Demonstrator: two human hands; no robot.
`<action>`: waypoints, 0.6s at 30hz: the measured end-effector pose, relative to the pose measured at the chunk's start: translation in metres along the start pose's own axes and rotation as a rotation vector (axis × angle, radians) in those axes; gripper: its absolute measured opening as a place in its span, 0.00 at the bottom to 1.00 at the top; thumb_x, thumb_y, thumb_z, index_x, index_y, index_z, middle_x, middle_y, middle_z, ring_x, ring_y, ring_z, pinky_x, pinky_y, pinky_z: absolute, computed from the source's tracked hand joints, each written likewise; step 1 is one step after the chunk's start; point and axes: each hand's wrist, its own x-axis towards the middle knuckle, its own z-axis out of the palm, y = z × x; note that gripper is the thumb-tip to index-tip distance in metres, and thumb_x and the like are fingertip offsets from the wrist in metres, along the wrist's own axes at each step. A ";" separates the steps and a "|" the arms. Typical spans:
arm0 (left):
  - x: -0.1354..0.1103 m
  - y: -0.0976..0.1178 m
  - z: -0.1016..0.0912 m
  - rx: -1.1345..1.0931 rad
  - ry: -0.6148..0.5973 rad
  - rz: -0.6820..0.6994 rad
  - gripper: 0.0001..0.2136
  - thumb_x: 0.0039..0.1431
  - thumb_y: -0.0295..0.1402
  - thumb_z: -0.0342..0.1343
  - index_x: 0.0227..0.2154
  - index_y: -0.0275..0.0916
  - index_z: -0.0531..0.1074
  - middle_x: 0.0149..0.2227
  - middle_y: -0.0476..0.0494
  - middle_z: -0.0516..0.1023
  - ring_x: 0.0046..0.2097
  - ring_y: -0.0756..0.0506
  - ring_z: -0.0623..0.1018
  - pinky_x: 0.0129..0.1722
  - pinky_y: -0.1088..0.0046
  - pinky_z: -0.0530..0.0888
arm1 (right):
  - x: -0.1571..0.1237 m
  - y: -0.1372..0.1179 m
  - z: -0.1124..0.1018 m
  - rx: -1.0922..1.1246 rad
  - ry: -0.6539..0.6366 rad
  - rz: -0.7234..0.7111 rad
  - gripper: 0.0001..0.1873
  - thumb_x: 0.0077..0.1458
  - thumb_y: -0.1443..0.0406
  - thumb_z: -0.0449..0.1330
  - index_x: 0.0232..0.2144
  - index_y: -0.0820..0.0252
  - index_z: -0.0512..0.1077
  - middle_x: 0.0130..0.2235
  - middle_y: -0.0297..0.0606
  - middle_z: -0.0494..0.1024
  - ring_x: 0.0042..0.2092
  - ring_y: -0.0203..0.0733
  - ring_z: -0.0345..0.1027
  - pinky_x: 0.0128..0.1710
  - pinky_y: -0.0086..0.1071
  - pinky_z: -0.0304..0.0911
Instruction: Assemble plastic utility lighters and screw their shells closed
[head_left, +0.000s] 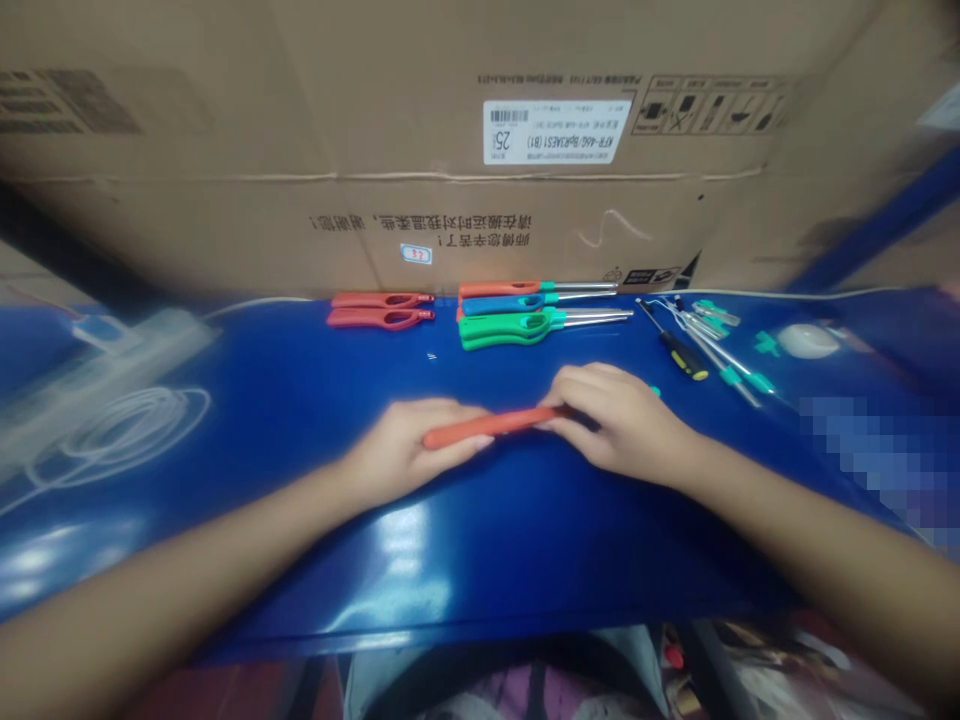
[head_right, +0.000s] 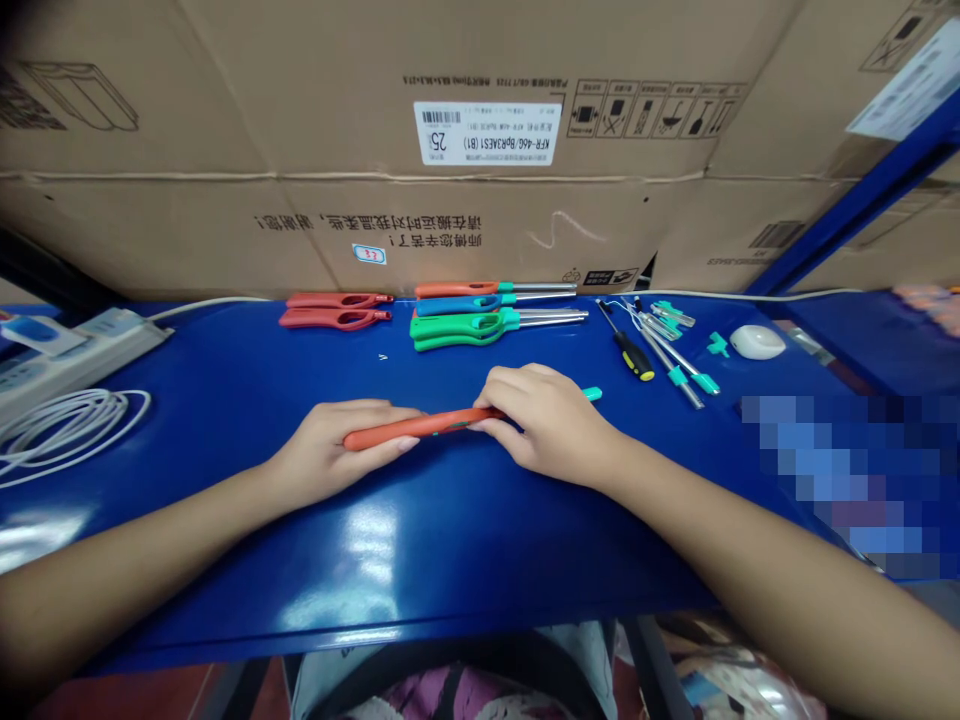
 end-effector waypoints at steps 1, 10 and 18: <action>0.000 0.001 0.000 0.002 -0.007 0.001 0.12 0.65 0.33 0.59 0.50 0.39 0.77 0.41 0.49 0.83 0.38 0.51 0.80 0.41 0.79 0.73 | -0.001 -0.001 -0.001 -0.010 0.014 -0.011 0.06 0.64 0.64 0.59 0.34 0.60 0.71 0.32 0.36 0.76 0.34 0.41 0.69 0.41 0.36 0.62; -0.001 0.003 -0.002 0.117 0.026 0.027 0.13 0.64 0.37 0.61 0.48 0.38 0.77 0.40 0.47 0.82 0.39 0.50 0.80 0.42 0.78 0.73 | 0.000 -0.008 -0.009 -0.064 0.047 -0.051 0.04 0.64 0.66 0.59 0.36 0.60 0.73 0.34 0.35 0.79 0.36 0.39 0.73 0.56 0.41 0.56; 0.002 -0.015 -0.013 0.217 0.098 0.045 0.12 0.64 0.39 0.61 0.46 0.37 0.79 0.37 0.45 0.82 0.36 0.48 0.80 0.38 0.76 0.73 | -0.003 0.023 -0.023 -0.277 -0.059 0.088 0.20 0.58 0.59 0.66 0.51 0.57 0.70 0.50 0.41 0.80 0.53 0.52 0.72 0.61 0.52 0.50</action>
